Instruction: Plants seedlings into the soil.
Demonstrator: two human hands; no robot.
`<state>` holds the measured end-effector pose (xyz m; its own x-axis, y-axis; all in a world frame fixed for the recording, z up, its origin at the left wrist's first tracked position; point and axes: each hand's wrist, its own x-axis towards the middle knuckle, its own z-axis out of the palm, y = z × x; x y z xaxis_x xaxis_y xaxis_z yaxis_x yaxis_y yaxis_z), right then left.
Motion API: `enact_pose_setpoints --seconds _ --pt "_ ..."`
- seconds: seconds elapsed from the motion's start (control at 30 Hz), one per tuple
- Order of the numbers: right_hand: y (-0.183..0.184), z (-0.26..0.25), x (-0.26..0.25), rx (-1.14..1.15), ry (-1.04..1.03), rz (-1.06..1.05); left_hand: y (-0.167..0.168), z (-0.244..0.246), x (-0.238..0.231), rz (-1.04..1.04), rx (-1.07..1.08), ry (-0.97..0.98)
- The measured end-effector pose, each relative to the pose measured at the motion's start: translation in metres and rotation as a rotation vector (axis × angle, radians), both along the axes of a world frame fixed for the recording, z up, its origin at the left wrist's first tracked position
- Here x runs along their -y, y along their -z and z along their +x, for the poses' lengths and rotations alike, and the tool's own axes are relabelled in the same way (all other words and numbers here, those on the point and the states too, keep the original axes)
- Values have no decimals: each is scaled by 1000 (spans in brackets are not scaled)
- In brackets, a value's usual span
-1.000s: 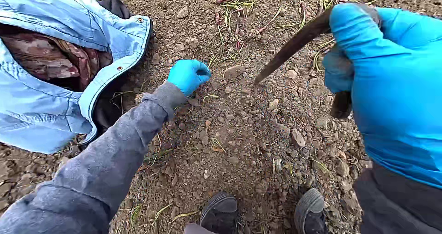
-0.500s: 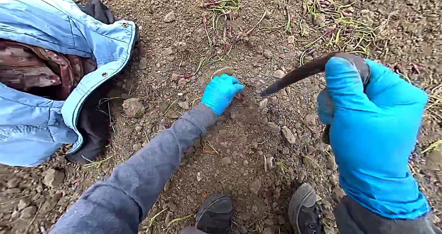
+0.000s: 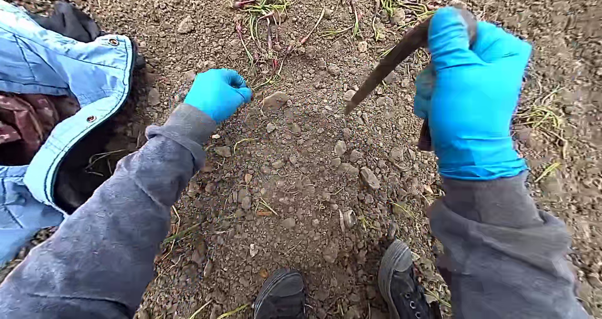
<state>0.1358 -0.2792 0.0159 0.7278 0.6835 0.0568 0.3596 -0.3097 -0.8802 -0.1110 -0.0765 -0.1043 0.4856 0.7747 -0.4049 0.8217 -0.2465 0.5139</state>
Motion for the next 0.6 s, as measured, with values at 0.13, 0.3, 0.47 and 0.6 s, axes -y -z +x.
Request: enact_pose_setpoints --seconds 0.13,0.3,0.47,0.6 --pt "98 6 17 -279 -57 -443 -11 96 61 -168 264 178" --pt "-22 20 60 -35 8 -140 33 131 131 -67 -23 555" --pt "35 55 58 -75 217 -120 -7 137 95 -175 117 457" --pt "82 67 77 -392 245 -304 -29 196 105 -71 138 589"
